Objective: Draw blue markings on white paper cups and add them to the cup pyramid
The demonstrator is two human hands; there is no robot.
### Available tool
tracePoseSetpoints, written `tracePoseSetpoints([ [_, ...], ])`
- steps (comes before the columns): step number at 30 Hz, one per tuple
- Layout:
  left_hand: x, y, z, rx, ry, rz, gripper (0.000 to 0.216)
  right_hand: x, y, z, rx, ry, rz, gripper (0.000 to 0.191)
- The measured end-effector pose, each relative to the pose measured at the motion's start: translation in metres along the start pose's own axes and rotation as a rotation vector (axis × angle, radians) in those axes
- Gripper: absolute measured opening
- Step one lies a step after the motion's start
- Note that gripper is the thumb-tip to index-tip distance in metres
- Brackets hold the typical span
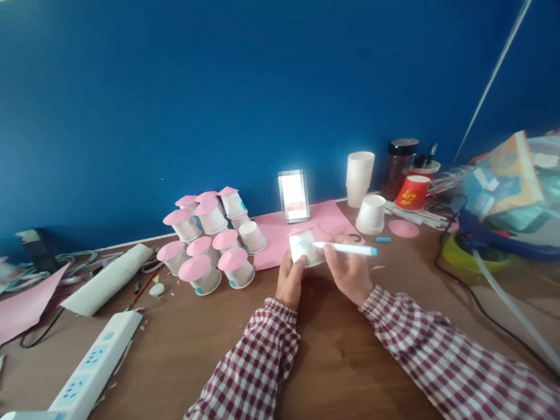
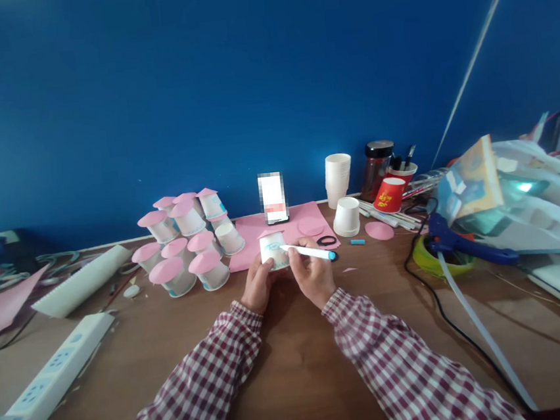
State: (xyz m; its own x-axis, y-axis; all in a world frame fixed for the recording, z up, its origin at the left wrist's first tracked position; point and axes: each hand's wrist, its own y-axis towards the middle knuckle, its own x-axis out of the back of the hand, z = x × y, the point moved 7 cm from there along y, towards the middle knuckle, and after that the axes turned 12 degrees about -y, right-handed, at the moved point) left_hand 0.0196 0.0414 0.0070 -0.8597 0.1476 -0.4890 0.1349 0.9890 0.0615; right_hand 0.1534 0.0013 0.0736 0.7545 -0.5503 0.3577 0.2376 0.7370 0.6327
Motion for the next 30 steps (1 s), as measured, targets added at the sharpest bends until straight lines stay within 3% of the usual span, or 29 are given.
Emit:
tracePoseSetpoints([
  [8, 0.0036, 0.0036, 0.0047, -0.039, 0.039, 0.043, 0.040, -0.0030, -0.0018, -0.0039, 0.001, -0.003, 0.021, 0.014],
  [18, 0.0081, 0.0038, 0.0052, -0.058, 0.054, -0.002, 0.042, -0.0029, -0.0011, -0.0056, -0.006, -0.027, 0.020, 0.014],
  [30, 0.0014, 0.0005, 0.0018, 0.001, -0.069, -0.012, 0.041, 0.0024, 0.0040, -0.0009, -0.002, -0.004, -0.014, 0.013],
])
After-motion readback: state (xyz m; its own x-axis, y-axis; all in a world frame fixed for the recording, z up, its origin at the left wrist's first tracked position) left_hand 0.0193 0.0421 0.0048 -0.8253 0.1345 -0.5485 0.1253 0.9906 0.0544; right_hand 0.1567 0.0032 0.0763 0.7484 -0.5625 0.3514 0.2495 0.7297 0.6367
